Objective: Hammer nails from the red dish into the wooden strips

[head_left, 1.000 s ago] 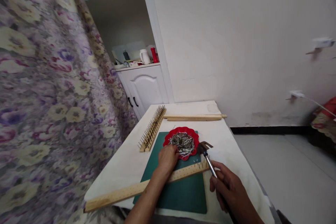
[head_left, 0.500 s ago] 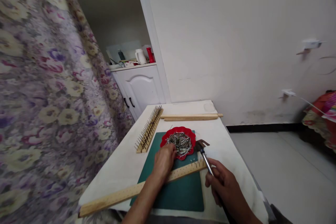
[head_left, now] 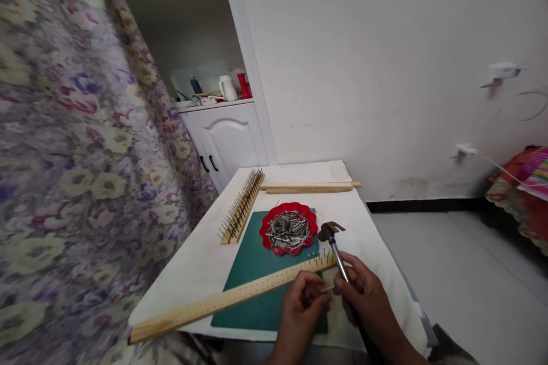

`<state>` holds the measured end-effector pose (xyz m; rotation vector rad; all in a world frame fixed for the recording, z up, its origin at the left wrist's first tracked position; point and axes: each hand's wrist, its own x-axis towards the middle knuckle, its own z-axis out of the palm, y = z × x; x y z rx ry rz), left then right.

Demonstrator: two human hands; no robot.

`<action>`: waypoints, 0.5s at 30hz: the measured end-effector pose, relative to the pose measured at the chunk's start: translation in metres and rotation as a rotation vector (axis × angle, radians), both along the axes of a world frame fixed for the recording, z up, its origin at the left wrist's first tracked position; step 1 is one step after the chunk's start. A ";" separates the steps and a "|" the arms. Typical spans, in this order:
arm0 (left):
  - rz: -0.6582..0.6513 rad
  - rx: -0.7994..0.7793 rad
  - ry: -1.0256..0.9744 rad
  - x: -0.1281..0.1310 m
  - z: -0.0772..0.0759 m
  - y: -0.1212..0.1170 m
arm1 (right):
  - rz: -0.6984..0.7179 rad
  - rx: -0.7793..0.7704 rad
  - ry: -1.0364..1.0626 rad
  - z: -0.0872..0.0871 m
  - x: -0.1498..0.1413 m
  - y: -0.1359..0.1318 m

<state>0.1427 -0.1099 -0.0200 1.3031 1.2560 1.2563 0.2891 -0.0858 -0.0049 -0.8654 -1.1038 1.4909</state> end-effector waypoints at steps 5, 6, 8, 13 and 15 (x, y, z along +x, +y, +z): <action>0.047 -0.094 -0.317 0.011 -0.008 0.004 | 0.029 -0.006 0.011 0.003 0.000 0.001; 0.051 -0.085 -0.344 0.014 -0.007 0.004 | 0.034 -0.005 0.009 0.003 0.000 0.000; 0.059 -0.058 -0.398 0.018 -0.007 0.002 | 0.042 -0.003 0.000 0.002 -0.002 -0.001; 0.096 0.015 -0.371 0.010 -0.007 0.000 | 0.045 0.003 -0.050 0.002 -0.003 -0.004; 0.162 0.048 -0.239 -0.003 -0.004 0.004 | 0.023 0.014 -0.109 0.004 -0.002 -0.005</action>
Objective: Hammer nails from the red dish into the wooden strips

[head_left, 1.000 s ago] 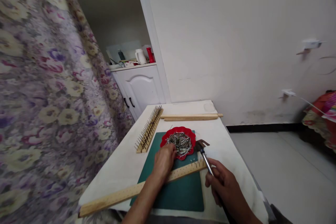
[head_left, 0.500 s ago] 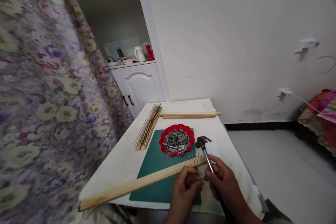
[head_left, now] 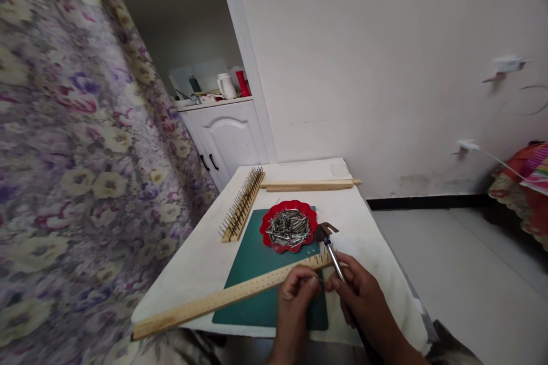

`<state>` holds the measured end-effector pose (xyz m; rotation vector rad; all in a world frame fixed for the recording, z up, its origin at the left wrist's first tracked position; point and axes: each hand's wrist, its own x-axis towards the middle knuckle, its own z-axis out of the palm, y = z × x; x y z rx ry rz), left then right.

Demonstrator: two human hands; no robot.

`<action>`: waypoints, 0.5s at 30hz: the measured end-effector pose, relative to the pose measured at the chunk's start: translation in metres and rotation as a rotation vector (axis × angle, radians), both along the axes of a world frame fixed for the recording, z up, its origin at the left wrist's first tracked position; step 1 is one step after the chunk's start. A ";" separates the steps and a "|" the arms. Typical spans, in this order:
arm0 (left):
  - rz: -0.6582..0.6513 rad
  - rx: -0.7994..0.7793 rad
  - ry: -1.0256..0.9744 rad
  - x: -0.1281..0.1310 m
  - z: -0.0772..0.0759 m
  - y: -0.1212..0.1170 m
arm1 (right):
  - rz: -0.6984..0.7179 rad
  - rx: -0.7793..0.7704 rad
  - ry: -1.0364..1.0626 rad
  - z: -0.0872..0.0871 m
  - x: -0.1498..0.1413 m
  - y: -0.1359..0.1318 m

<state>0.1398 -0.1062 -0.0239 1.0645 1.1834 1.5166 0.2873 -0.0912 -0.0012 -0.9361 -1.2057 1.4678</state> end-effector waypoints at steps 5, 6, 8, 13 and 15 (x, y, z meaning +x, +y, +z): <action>0.085 0.052 0.444 -0.030 0.003 0.016 | -0.066 0.052 -0.115 0.002 0.006 0.000; 0.081 0.067 0.507 -0.031 0.002 0.019 | -0.067 0.053 -0.117 0.002 0.006 0.000; 0.078 0.089 0.596 -0.030 -0.002 0.024 | -0.061 0.048 -0.111 0.001 0.006 0.001; 0.081 0.105 0.722 -0.020 -0.011 0.032 | -0.042 0.034 -0.114 0.000 0.003 0.000; 0.085 0.106 0.745 -0.019 -0.013 0.033 | -0.040 0.030 -0.118 0.001 0.003 0.000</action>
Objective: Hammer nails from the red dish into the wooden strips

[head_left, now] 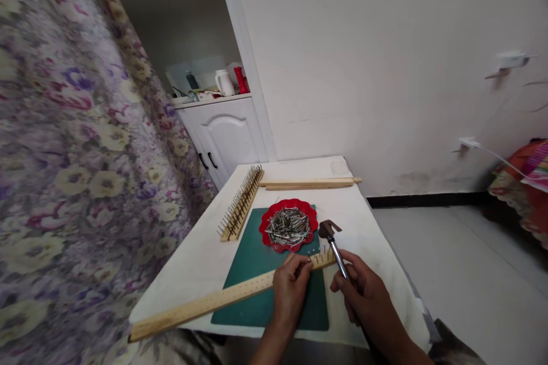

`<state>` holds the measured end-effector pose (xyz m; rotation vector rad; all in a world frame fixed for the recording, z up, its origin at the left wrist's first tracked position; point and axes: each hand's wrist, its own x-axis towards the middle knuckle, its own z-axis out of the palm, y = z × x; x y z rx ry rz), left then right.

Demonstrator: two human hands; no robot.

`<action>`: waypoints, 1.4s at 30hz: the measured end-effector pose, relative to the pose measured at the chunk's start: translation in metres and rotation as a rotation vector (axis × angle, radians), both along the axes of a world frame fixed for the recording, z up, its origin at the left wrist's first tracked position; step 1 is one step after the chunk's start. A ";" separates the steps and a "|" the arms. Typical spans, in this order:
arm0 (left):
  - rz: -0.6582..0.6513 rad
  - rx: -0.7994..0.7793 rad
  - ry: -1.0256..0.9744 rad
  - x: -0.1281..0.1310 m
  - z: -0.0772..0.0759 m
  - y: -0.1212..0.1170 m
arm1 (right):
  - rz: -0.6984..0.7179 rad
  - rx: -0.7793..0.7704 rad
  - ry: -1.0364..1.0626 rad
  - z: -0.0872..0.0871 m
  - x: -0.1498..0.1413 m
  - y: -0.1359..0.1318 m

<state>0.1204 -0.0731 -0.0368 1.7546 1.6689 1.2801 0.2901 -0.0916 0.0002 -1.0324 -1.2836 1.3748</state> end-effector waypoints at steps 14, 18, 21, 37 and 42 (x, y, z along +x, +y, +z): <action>0.013 -0.015 0.068 0.002 0.003 0.003 | 0.009 -0.022 -0.003 0.005 0.002 -0.002; 0.022 -0.010 0.083 0.002 0.000 0.004 | 0.103 -0.069 0.003 0.009 0.008 -0.003; 0.029 -0.022 0.090 0.002 -0.002 0.005 | 0.196 -0.071 -0.014 0.010 0.014 -0.005; 0.058 -0.026 0.105 0.001 -0.004 0.007 | 0.236 0.004 -0.153 0.007 0.005 -0.013; 0.052 -0.045 0.096 0.001 -0.005 0.006 | 0.232 0.014 -0.171 0.008 0.006 -0.013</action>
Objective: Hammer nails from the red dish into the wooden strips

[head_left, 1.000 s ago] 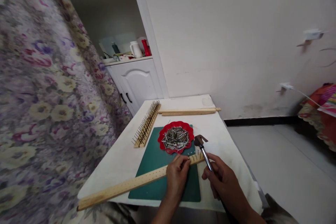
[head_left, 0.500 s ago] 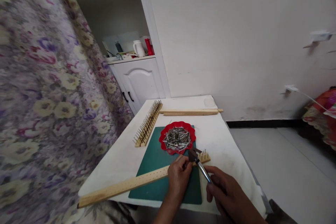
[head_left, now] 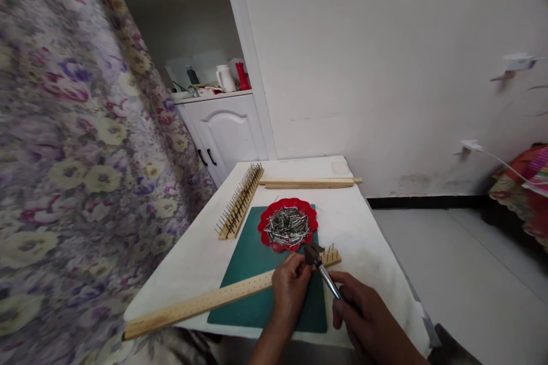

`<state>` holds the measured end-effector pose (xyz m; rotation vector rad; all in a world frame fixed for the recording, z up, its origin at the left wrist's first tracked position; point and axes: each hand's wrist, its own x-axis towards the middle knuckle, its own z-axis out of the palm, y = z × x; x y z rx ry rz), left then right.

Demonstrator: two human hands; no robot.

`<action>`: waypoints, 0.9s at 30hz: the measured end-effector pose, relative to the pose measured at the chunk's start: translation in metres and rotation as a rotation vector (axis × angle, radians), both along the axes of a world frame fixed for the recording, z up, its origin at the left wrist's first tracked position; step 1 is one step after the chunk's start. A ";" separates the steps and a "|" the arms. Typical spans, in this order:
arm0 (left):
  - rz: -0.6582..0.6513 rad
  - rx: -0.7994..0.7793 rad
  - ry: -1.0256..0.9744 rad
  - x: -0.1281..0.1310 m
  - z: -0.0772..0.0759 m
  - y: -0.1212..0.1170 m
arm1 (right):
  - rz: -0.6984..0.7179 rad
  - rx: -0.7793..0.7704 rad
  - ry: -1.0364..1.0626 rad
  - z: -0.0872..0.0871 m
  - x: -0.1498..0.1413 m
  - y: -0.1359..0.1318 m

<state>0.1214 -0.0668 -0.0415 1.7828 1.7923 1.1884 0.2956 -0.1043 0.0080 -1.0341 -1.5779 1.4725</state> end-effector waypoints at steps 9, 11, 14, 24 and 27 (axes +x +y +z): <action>0.015 0.015 0.024 0.000 0.000 0.000 | 0.004 -0.019 0.026 0.000 0.000 0.000; 0.020 0.003 0.031 0.001 0.000 0.000 | -0.007 -0.050 0.072 0.001 0.001 -0.001; 0.015 -0.009 0.015 0.001 -0.001 0.001 | -0.033 -0.081 0.125 0.001 0.004 0.000; 0.022 -0.001 0.036 0.001 -0.001 0.001 | 0.028 -0.023 0.023 -0.001 0.001 0.000; 0.015 0.008 0.021 0.000 -0.003 0.001 | 0.026 0.007 0.012 -0.001 0.000 0.000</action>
